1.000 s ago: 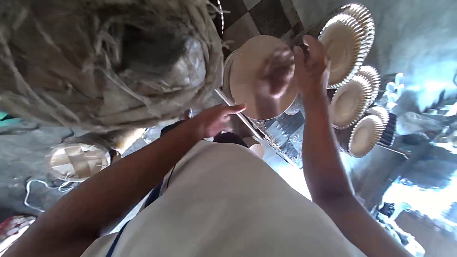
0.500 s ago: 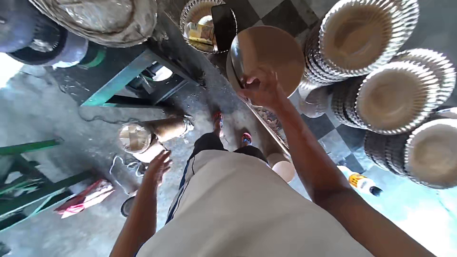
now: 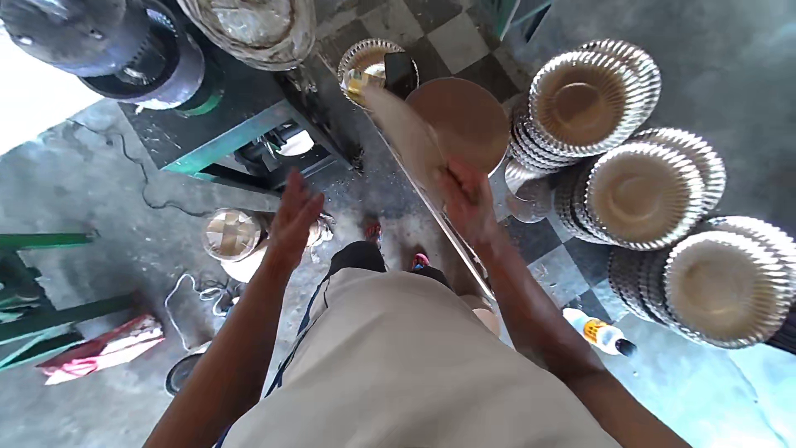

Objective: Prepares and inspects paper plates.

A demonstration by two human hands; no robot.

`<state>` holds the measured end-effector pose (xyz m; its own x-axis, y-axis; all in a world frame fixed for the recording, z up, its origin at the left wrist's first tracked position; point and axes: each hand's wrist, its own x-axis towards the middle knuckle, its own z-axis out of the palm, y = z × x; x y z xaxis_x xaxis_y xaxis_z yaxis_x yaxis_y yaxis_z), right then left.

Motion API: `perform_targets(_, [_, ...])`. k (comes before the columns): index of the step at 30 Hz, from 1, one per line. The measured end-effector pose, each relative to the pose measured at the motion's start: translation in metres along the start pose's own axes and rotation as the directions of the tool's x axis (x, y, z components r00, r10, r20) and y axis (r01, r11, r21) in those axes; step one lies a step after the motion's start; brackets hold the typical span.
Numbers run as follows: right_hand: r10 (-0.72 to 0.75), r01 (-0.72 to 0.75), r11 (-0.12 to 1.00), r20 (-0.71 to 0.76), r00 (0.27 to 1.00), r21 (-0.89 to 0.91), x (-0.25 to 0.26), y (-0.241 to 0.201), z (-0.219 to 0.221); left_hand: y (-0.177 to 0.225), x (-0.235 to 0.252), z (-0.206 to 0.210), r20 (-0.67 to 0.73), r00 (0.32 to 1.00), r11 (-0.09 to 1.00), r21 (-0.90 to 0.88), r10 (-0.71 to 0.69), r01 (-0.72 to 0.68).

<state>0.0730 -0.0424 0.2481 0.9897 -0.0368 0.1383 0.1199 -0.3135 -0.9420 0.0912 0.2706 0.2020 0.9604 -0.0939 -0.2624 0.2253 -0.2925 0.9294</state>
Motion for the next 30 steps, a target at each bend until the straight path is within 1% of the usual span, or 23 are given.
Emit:
perform_targets(1, [0.028, -0.037, 0.993, 0.077, 0.997, 0.114, -0.014, -0.015, 0.0, 0.009, -0.004, -0.001, -0.012, 0.998, 0.994, -0.094, 0.058, -0.059])
perform_targets(3, [0.054, -0.123, 0.962, 0.27, 0.961, 0.244, -0.024, -0.025, 0.007, 0.024, -0.017, -0.004, -0.04, 0.995, 0.953, -0.285, 0.091, -0.098])
perform_targets(4, [0.088, -0.194, 0.942, 0.359, 0.929, 0.272, -0.025, -0.023, 0.011, 0.028, -0.023, -0.006, -0.064, 0.997, 0.932, -0.355, 0.05, -0.069])
perform_targets(6, [0.178, -0.382, 0.867, 0.517, 0.837, 0.319, -0.022, -0.016, 0.012, 0.026, -0.034, -0.011, -0.129, 0.989, 0.915, -0.403, -0.073, 0.015])
perform_targets(7, [0.219, -0.47, 0.809, 0.562, 0.798, 0.352, -0.019, -0.016, 0.013, 0.023, -0.038, -0.015, -0.15, 0.983, 0.911, -0.41, -0.105, 0.035])
perform_targets(8, [0.244, -0.525, 0.758, 0.579, 0.778, 0.386, -0.016, -0.019, 0.018, 0.019, -0.039, -0.019, -0.159, 0.982, 0.909, -0.416, -0.106, 0.03])
perform_targets(9, [0.256, -0.546, 0.726, 0.572, 0.779, 0.419, -0.011, -0.023, 0.028, 0.015, -0.035, -0.024, -0.163, 0.983, 0.903, -0.429, -0.079, 0.002])
perform_targets(10, [0.251, -0.537, 0.709, 0.548, 0.798, 0.457, -0.005, -0.025, 0.042, 0.009, -0.027, -0.032, -0.161, 0.986, 0.898, -0.439, -0.038, -0.037])
perform_targets(11, [0.229, -0.497, 0.722, 0.512, 0.828, 0.481, 0.0, -0.026, 0.059, 0.001, -0.015, -0.042, -0.153, 0.988, 0.898, -0.436, 0.0, -0.067])
perform_targets(12, [0.18, -0.424, 0.768, 0.474, 0.862, 0.48, 0.006, -0.026, 0.078, -0.009, 0.0, -0.055, -0.145, 0.989, 0.91, -0.408, 0.02, -0.078])
perform_targets(13, [0.087, -0.304, 0.837, 0.438, 0.895, 0.455, 0.015, -0.025, 0.1, -0.021, 0.018, -0.069, -0.142, 0.99, 0.934, -0.35, 0.024, -0.073])
perform_targets(14, [-0.04, -0.141, 0.905, 0.409, 0.912, 0.402, 0.027, -0.024, 0.124, -0.038, 0.036, -0.085, -0.147, 0.989, 0.955, -0.292, 0.005, -0.048])
perform_targets(15, [-0.175, 0.049, 0.948, 0.391, 0.904, 0.313, 0.043, -0.021, 0.151, -0.057, 0.05, -0.1, -0.176, 0.983, 0.964, -0.265, -0.055, 0.006])
perform_targets(16, [-0.293, 0.241, 0.954, 0.385, 0.875, 0.178, 0.062, -0.015, 0.18, -0.079, 0.06, -0.115, -0.215, 0.967, 0.961, -0.264, -0.137, 0.078])
perform_targets(17, [-0.377, 0.405, 0.914, 0.386, 0.842, 0.011, 0.083, -0.007, 0.209, -0.107, 0.066, -0.129, -0.238, 0.943, 0.951, -0.26, -0.233, 0.169])
perform_targets(18, [-0.442, 0.52, 0.846, 0.39, 0.808, -0.12, 0.105, 0.005, 0.238, -0.143, 0.069, -0.143, -0.226, 0.917, 0.931, -0.241, -0.328, 0.274])
perform_targets(20, [-0.542, 0.663, 0.7, 0.409, 0.734, -0.263, 0.159, 0.03, 0.296, -0.218, 0.062, -0.17, -0.132, 0.867, 0.875, -0.143, -0.481, 0.463])
perform_targets(22, [-0.574, 0.716, 0.611, 0.434, 0.694, -0.338, 0.219, 0.051, 0.355, -0.264, 0.031, -0.189, -0.071, 0.789, 0.793, -0.043, -0.61, 0.608])
perform_targets(24, [-0.532, 0.706, 0.588, 0.469, 0.705, -0.395, 0.275, 0.06, 0.417, -0.288, -0.013, -0.204, -0.055, 0.713, 0.714, 0.008, -0.699, 0.7])
perform_targets(26, [-0.497, 0.677, 0.574, 0.461, 0.735, -0.46, 0.326, 0.058, 0.482, -0.304, -0.048, -0.217, -0.038, 0.649, 0.65, -0.02, -0.76, 0.76])
perform_targets(28, [-0.536, 0.663, 0.525, 0.398, 0.745, -0.534, 0.366, 0.046, 0.533, -0.314, -0.07, -0.228, -0.037, 0.589, 0.59, -0.101, -0.807, 0.801])
perform_targets(29, [-0.542, 0.653, 0.509, 0.381, 0.749, -0.56, 0.378, 0.036, 0.548, -0.316, -0.075, -0.233, -0.046, 0.565, 0.565, -0.136, -0.824, 0.814])
perform_targets(30, [-0.505, 0.64, 0.515, 0.402, 0.764, -0.57, 0.381, 0.026, 0.552, -0.315, -0.075, -0.238, -0.057, 0.544, 0.545, -0.166, -0.837, 0.822])
